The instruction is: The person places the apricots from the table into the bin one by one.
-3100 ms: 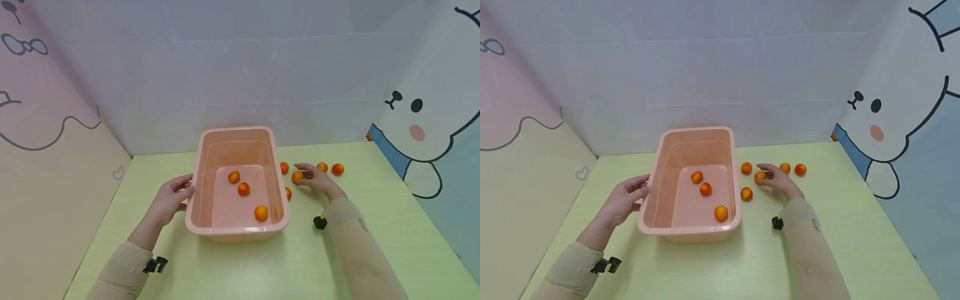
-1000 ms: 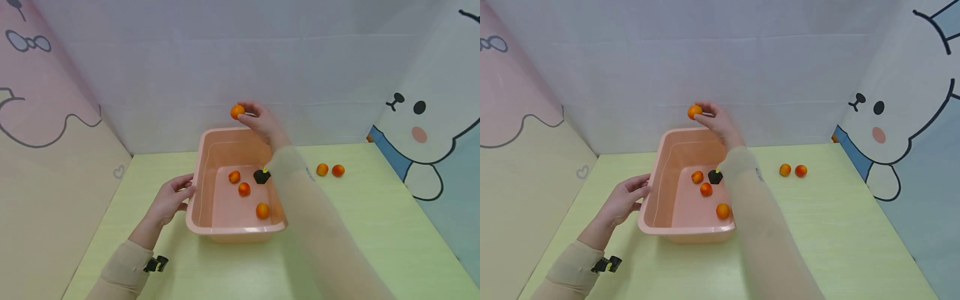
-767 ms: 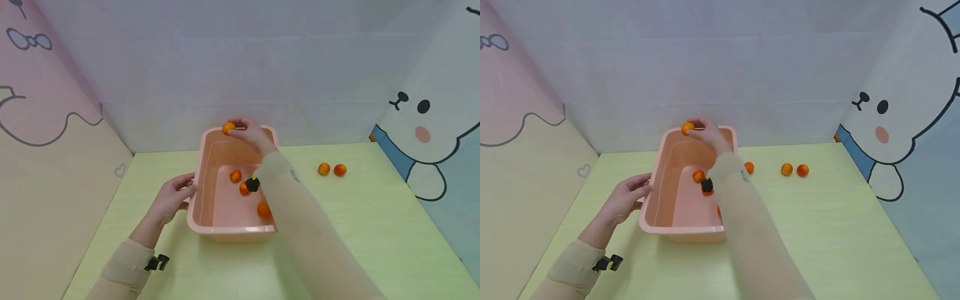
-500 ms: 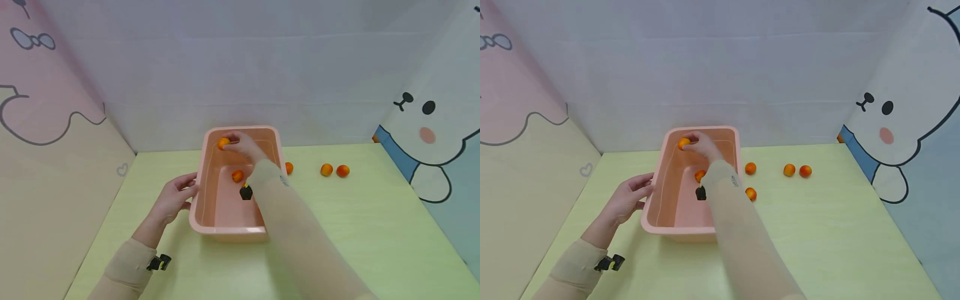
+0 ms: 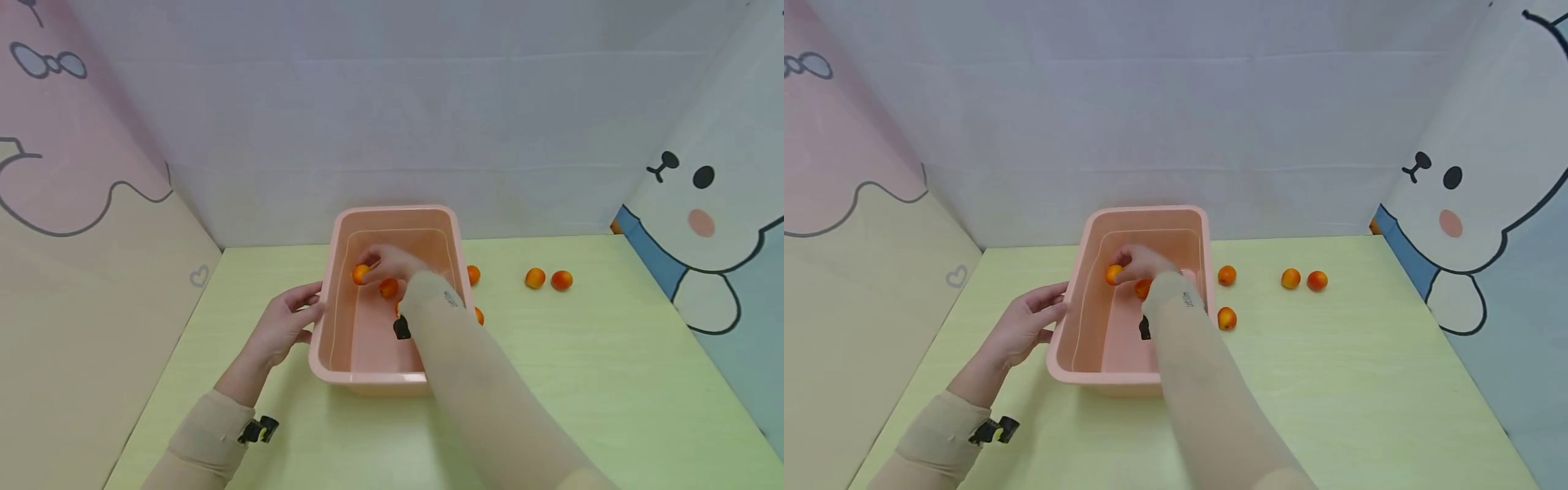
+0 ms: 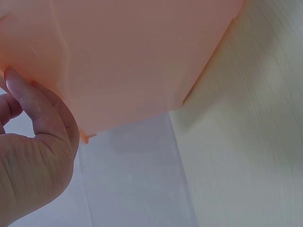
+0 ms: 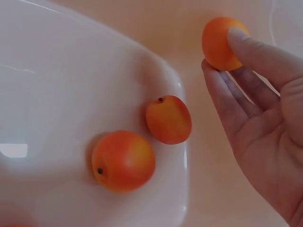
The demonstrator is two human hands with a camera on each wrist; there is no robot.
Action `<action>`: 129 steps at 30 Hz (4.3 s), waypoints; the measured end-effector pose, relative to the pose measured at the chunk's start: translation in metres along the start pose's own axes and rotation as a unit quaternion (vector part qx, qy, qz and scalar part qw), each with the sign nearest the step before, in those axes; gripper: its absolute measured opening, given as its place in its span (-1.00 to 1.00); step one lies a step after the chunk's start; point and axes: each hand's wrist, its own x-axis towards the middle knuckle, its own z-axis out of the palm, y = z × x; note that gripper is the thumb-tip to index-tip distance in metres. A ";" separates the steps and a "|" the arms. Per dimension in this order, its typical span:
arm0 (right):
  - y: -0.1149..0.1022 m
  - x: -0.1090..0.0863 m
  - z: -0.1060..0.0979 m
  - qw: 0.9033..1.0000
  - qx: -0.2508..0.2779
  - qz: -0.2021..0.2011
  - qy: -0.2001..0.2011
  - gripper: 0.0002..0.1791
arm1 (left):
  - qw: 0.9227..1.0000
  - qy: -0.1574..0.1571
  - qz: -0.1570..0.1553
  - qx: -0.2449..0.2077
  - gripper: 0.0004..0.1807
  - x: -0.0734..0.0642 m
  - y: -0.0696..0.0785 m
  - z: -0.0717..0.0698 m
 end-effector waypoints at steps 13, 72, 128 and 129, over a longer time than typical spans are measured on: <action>0.016 -0.002 0.012 0.996 0.005 0.075 -0.046 -0.68 | 1.000 0.003 -0.005 -0.003 -0.45 -0.001 -0.002 0.000; -0.110 -0.137 -0.081 0.940 -0.282 -0.192 0.023 -0.46 | 1.000 0.016 -0.008 -0.010 -0.41 0.001 -0.002 -0.008; 0.146 -0.142 -0.078 0.997 -0.045 -0.031 0.051 -0.30 | 1.000 0.015 -0.009 -0.003 -0.43 0.004 0.006 -0.008; 0.147 -0.142 -0.079 0.997 -0.049 -0.028 0.052 -0.31 | 1.000 0.015 -0.008 -0.002 -0.42 0.004 0.007 -0.009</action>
